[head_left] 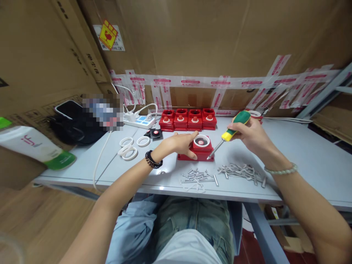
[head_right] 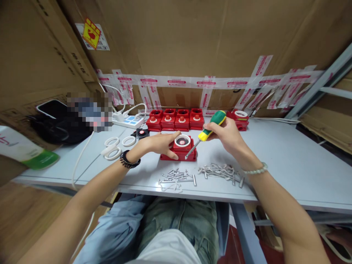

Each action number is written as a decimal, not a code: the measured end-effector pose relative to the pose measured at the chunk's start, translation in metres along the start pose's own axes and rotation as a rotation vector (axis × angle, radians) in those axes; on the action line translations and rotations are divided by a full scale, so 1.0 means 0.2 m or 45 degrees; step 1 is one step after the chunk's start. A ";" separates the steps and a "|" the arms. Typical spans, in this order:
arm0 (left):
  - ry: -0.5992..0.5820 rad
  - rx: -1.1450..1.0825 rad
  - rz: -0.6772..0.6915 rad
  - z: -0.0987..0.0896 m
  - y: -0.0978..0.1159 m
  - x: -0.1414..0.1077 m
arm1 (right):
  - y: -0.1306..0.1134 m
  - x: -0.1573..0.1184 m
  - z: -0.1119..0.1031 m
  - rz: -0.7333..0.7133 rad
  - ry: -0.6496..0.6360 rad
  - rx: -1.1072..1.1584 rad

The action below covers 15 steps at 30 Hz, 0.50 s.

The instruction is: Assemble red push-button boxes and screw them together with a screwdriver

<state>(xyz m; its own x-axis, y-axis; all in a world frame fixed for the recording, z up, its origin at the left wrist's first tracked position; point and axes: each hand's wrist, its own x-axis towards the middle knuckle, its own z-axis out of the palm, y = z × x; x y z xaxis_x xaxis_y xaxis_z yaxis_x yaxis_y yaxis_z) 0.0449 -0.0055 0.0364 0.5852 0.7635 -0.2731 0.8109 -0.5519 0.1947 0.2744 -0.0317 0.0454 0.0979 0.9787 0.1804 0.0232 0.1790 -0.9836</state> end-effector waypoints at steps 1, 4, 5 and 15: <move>-0.001 0.001 -0.001 0.00 0.00 0.00 | -0.01 0.01 -0.01 -0.024 0.051 0.024; -0.007 0.003 0.003 0.00 0.00 -0.01 | -0.03 0.04 -0.06 -0.080 0.186 0.063; -0.007 0.004 0.007 0.00 0.01 -0.01 | -0.03 0.05 -0.07 -0.085 0.218 0.063; -0.003 0.017 0.008 0.00 0.00 0.00 | 0.07 0.17 -0.08 -0.023 0.340 0.025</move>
<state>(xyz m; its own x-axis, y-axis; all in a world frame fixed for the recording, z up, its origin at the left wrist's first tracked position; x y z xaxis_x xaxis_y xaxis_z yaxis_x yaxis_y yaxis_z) 0.0450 -0.0048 0.0353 0.5906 0.7590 -0.2742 0.8068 -0.5613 0.1841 0.2943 0.0027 0.0383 0.3567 0.9147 0.1901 0.0085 0.2002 -0.9797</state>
